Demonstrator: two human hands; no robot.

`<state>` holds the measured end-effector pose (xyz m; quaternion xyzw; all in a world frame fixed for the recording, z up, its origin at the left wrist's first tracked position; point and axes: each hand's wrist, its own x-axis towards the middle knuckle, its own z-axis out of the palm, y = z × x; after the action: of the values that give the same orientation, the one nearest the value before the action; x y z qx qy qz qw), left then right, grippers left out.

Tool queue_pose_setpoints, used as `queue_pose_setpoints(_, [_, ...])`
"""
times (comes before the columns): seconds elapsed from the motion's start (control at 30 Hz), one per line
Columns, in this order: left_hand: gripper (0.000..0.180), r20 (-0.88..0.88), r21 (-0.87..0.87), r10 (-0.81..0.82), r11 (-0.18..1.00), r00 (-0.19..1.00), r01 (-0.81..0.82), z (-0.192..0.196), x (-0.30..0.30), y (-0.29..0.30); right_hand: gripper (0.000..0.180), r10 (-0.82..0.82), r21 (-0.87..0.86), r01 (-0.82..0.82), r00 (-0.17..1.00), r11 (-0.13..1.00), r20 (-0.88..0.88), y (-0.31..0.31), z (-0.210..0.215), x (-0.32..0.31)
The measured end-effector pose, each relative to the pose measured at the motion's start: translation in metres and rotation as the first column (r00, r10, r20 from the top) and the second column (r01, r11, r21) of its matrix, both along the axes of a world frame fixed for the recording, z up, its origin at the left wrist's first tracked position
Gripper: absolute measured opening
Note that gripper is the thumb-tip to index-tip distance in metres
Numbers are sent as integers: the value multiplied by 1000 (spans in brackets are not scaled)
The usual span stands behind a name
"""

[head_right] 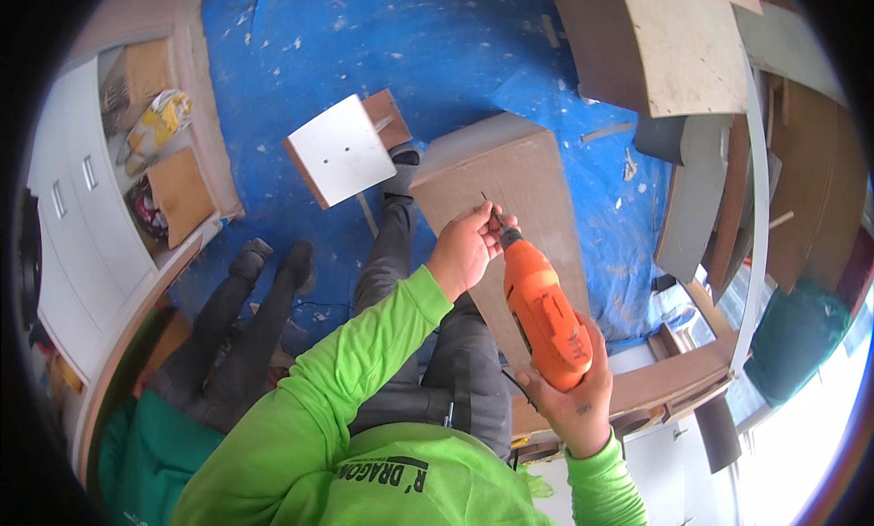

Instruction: The person assembles a wooden cabinet by aligning panels and using a cordless drill to drive screws into pre-drilled holes. They handle multiple wooden boards, a drill, and screws, working on a blue tarp-covered floor.

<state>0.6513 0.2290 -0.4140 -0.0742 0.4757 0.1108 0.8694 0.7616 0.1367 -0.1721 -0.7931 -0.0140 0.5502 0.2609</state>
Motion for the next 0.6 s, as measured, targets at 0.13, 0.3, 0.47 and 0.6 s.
queue_pose_setpoints(0.13, [21,-33,26,11,1000,999,-10,5,-29,2,87,179,40,-179,984,983,-2,-5,-6,-12])
queue_pose_setpoints(0.3, [23,-61,93,57,994,997,-51,-5,-52,2,89,218,47,-214,970,976,-109,13,-9,-31])
queue_pose_setpoints(0.47, [24,-26,115,127,986,992,-123,-21,-68,10,87,333,94,-327,941,940,-60,29,-14,-42])
queue_pose_setpoints(0.6, [24,-30,103,143,985,989,-140,-22,-75,16,88,352,65,-348,934,935,-59,38,-17,-50])
